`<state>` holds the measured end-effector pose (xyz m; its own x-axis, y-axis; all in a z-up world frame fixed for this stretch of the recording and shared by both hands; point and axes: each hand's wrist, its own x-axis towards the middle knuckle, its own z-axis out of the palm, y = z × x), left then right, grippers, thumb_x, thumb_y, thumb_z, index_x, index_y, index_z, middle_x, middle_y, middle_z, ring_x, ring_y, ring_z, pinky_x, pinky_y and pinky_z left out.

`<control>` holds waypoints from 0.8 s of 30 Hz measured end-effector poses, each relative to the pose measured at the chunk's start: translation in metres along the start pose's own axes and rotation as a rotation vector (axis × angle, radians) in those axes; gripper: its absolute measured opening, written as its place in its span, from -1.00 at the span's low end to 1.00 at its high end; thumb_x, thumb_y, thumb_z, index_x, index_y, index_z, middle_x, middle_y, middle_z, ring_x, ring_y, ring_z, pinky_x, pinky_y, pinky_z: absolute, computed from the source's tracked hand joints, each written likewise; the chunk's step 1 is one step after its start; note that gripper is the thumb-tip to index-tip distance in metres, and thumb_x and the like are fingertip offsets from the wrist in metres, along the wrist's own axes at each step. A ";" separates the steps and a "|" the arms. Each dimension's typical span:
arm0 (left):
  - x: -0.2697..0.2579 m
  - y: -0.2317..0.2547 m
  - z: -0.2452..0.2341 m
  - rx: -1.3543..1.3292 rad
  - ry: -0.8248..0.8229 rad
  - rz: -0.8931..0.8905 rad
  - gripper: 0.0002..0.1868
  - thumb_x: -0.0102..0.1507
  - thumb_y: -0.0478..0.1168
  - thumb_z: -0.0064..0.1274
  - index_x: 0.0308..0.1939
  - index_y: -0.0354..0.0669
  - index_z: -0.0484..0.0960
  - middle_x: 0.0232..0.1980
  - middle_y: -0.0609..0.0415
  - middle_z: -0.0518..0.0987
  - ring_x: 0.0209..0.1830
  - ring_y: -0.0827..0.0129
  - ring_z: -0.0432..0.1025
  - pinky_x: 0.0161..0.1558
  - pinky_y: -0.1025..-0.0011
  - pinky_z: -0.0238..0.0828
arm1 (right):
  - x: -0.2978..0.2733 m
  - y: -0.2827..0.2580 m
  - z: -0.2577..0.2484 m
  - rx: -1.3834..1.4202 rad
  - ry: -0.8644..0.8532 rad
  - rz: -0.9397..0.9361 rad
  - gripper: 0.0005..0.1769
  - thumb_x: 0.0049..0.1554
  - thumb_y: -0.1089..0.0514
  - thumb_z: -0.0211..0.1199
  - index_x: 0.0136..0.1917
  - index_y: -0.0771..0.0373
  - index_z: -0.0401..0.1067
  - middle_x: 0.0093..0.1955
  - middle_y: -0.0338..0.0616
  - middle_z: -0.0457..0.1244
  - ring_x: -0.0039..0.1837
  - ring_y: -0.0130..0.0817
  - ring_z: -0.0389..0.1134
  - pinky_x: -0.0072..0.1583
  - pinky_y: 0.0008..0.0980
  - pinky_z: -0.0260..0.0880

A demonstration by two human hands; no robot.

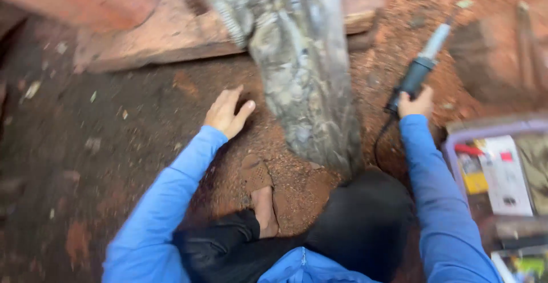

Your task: Carving and shaping a wooden buffalo sculpture using a power rotary tool and repositioning the piece as needed.

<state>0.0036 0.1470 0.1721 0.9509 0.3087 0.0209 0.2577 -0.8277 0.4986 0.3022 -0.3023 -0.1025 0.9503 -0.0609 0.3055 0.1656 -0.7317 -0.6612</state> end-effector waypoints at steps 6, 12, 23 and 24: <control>-0.153 -0.078 -0.040 0.167 -0.314 -0.281 -0.24 0.17 0.21 0.14 0.31 -0.20 0.48 0.18 -0.14 0.58 0.09 -0.02 0.51 0.11 0.17 0.45 | 0.061 0.055 0.063 -0.263 -0.243 0.438 0.03 0.08 -0.53 0.56 0.28 0.36 0.26 0.12 0.36 0.30 0.15 0.34 0.35 0.21 0.13 0.33; -0.272 -0.146 0.051 -0.554 -0.258 -0.886 -0.35 0.21 0.06 0.14 0.29 -0.23 0.57 -0.06 -0.10 0.73 -0.10 0.25 0.63 0.02 0.35 0.54 | 0.070 0.032 0.047 -0.262 -0.305 0.472 0.09 0.07 -0.47 0.66 0.30 0.44 0.20 0.12 0.32 0.32 0.13 0.18 0.40 0.20 0.02 0.39; -0.314 -0.130 0.072 -0.621 -0.214 -0.903 -0.40 0.21 0.03 0.11 0.25 -0.24 0.56 -0.03 -0.08 0.72 -0.09 0.27 0.61 0.04 0.34 0.52 | 0.058 0.058 0.063 -0.147 -0.226 0.573 -0.27 -0.09 -0.20 0.58 0.13 0.33 0.45 -0.05 0.03 0.41 -0.07 -0.11 0.48 0.03 -0.23 0.54; -0.321 -0.128 0.071 -0.626 -0.212 -0.908 -0.40 0.22 0.03 0.11 0.24 -0.24 0.56 -0.03 -0.08 0.72 -0.08 0.27 0.60 0.04 0.34 0.52 | 0.054 0.068 0.068 -0.187 -0.204 0.559 -0.24 -0.13 -0.26 0.59 0.09 0.33 0.47 -0.06 0.07 0.41 -0.07 -0.05 0.46 0.05 -0.20 0.52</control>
<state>-0.3224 0.1202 0.0398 0.4800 0.5419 -0.6899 0.7952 0.0632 0.6030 0.3822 -0.3090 -0.1773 0.9143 -0.3515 -0.2012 -0.4026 -0.7345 -0.5463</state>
